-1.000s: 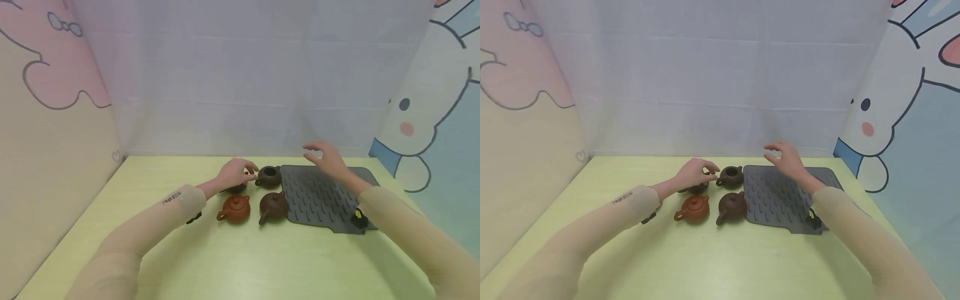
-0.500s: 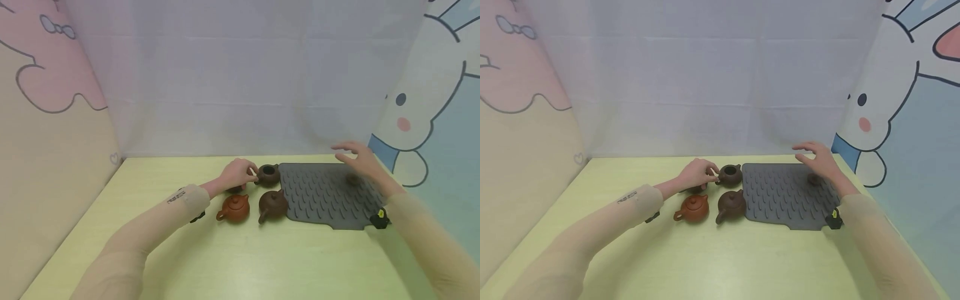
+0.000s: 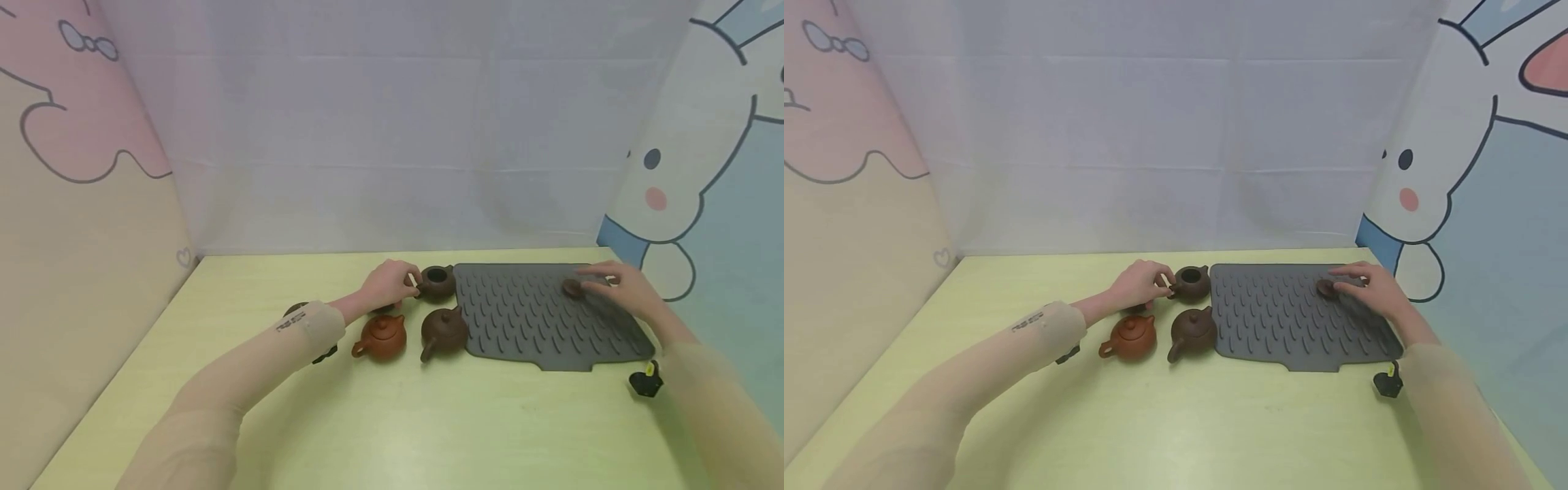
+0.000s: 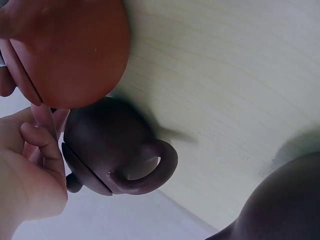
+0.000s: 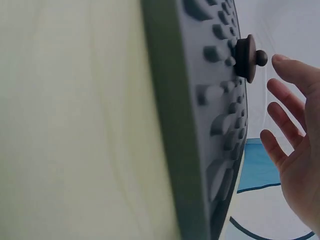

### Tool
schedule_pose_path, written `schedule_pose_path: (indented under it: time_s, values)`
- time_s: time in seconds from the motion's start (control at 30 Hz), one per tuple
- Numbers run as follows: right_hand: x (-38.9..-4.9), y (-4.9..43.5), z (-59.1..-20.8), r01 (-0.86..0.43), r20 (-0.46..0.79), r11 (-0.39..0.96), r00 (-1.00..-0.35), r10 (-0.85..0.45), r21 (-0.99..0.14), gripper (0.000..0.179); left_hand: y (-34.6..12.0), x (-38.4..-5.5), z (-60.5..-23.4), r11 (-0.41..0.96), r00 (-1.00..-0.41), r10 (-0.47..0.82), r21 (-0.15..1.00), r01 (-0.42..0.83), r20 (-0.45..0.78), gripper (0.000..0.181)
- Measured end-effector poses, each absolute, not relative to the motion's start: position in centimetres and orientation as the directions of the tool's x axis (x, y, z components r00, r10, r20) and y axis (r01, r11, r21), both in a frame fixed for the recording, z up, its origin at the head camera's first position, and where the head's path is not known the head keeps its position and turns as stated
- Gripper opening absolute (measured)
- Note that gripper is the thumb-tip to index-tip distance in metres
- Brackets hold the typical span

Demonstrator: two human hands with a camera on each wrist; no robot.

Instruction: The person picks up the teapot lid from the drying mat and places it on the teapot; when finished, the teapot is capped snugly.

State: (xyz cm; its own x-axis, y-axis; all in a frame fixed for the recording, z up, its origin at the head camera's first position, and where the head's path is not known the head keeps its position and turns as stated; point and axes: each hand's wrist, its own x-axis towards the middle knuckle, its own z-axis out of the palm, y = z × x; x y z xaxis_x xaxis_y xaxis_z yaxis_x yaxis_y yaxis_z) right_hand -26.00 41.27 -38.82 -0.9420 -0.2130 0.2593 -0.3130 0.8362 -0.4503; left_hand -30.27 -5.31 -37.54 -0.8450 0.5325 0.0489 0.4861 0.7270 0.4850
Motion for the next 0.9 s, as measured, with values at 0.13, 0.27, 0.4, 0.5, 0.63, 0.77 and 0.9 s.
schedule_pose_path:
  time_s: [0.13, 0.27, 0.4, 0.5, 0.63, 0.77, 0.9]
  values:
    - [-25.9, 41.5, -39.2, -0.28, 0.224, 0.85, -0.954, -0.197, -0.445, 0.031, -5.2, -30.2, -37.4, 0.733, -0.845, 0.534, 0.473, 0.488, 0.044, 0.016]
    - [-26.0, 41.3, -39.4, -0.239, 0.197, 0.863, -0.966, -0.166, -0.445, 0.032, -5.2, -30.2, -37.3, 0.736, -0.841, 0.539, 0.46, 0.498, 0.047, 0.017]
    - [-26.3, 41.1, -39.6, -0.229, 0.18, 0.866, -0.97, -0.164, -0.445, 0.033, -5.2, -30.0, -37.3, 0.74, -0.842, 0.539, 0.453, 0.497, 0.043, 0.016]
    - [-26.7, 40.8, -39.7, -0.243, 0.178, 0.869, -0.967, -0.182, -0.432, 0.03, -5.2, -30.0, -37.4, 0.741, -0.841, 0.539, 0.45, 0.498, 0.043, 0.016]
    - [-27.4, 40.4, -39.7, -0.306, 0.223, 0.873, -0.946, -0.235, -0.38, 0.022, -5.2, -30.0, -37.4, 0.736, -0.842, 0.538, 0.463, 0.494, 0.045, 0.016]
    - [-28.2, 39.8, -39.8, -0.364, 0.272, 0.868, -0.921, -0.28, -0.338, 0.017, -5.3, -30.0, -37.3, 0.729, -0.842, 0.538, 0.476, 0.492, 0.045, 0.016]
    - [-28.7, 38.9, -39.5, -0.406, 0.311, 0.852, -0.899, -0.307, -0.33, 0.014, -5.2, -29.9, -37.3, 0.726, -0.839, 0.542, 0.479, 0.493, 0.042, 0.017]
